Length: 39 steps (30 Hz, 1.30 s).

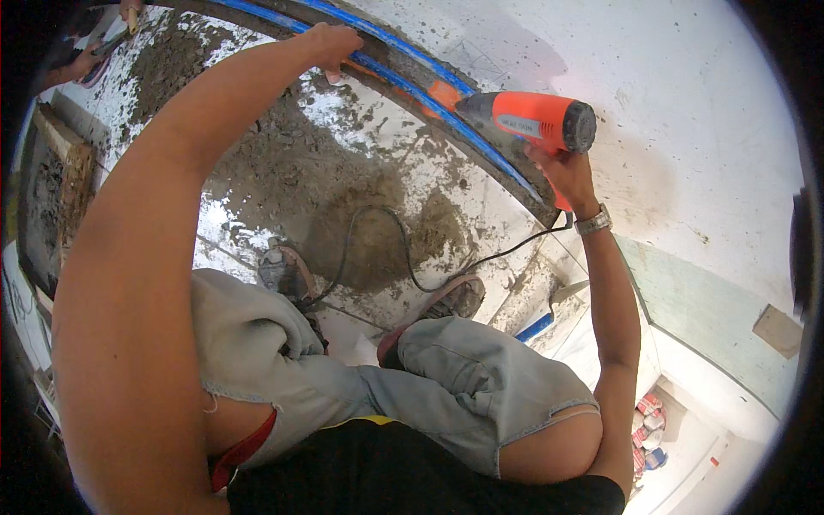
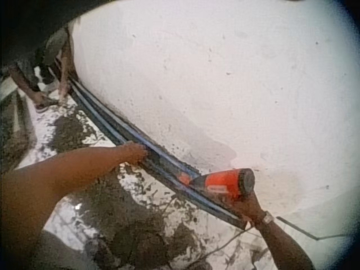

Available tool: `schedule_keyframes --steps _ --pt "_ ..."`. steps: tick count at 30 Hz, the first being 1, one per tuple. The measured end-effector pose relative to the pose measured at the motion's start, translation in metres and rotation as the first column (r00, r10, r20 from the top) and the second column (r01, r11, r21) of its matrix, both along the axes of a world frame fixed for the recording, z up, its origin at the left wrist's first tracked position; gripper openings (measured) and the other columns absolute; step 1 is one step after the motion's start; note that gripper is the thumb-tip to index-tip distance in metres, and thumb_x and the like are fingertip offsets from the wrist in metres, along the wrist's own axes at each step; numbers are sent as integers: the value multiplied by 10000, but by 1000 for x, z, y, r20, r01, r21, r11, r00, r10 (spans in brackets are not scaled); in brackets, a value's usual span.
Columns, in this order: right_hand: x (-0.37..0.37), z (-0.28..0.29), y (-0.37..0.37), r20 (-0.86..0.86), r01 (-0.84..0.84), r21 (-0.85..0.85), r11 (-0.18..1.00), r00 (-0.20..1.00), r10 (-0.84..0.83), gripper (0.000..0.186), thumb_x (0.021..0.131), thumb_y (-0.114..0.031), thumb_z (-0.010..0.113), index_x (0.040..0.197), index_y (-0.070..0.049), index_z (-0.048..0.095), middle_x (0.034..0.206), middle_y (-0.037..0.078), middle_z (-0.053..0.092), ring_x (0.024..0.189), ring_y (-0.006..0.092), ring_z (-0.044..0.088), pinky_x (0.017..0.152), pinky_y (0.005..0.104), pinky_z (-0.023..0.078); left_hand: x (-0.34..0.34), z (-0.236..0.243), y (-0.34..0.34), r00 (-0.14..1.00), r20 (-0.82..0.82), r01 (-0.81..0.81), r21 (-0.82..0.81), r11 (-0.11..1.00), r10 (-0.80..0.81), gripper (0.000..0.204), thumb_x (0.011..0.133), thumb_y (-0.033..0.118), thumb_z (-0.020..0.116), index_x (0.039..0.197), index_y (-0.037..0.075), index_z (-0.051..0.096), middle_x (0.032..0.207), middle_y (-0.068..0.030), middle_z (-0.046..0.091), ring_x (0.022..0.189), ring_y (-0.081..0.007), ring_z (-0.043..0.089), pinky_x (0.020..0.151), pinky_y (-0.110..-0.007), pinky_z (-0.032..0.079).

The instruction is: Apply heat to blue piping using a heat gun during floor construction.

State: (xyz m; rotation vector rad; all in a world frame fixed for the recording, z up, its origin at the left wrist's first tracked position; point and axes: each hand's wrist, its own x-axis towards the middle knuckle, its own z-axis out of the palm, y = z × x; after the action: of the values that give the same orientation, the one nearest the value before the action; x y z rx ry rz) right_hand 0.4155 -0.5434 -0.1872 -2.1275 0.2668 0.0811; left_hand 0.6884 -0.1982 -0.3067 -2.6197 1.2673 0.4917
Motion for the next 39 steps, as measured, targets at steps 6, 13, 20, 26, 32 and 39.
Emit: schedule_keyframes --steps 6,13,20,26,32,39 --pt "2 -1 -1 13 -33 -46 998 999 34 382 783 -1 776 1146 -22 658 1065 76 716 969 158 671 874 317 534 1 -5 5 1000 20 9 -21 1000 -9 741 590 303 922 1228 104 602 1223 -90 630 1202 -286 591 915 -461 527" --pt "1 -2 -6 2 -37 -50 998 999 37 436 773 -6 778 1185 -15 634 1117 78 698 1001 165 661 886 320 529 1 1 0 1000 -28 -6 3 1000 6 747 595 303 922 1236 99 598 1228 -94 627 1204 -293 589 923 -465 520" --pt "4 -1 -5 18 -55 20 998 998 55 464 767 10 783 1202 -16 625 1135 78 688 1025 175 655 908 334 528 5 -3 2 1000 -23 1 34 999 0 791 594 281 908 1275 110 542 1306 -91 567 1252 -304 550 915 -502 525" --pt "3 -1 0 -14 -35 -32 999 999 34 445 774 -3 785 1193 -14 633 1119 79 696 1014 164 660 901 328 532 1 -3 2 1000 -15 19 14 1000 -19 761 611 273 901 1264 104 549 1317 -97 565 1257 -300 548 915 -488 535" --pt "6 3 1 -81 -41 -174 984 996 28 435 782 -24 785 1191 -25 638 1114 75 701 1007 158 662 895 322 531 5 -9 5 999 -1 32 12 999 -32 753 615 275 901 1261 105 553 1275 -90 579 1235 -293 561 906 -475 542" --pt "9 5 3 -20 -69 -97 993 998 67 438 779 -36 790 1189 -23 638 1107 68 701 1004 156 662 883 315 532 6 -8 1 1000 -7 19 18 1000 -19 797 582 284 915 1269 105 553 1226 -79 595 1211 -286 574 897 -463 547"
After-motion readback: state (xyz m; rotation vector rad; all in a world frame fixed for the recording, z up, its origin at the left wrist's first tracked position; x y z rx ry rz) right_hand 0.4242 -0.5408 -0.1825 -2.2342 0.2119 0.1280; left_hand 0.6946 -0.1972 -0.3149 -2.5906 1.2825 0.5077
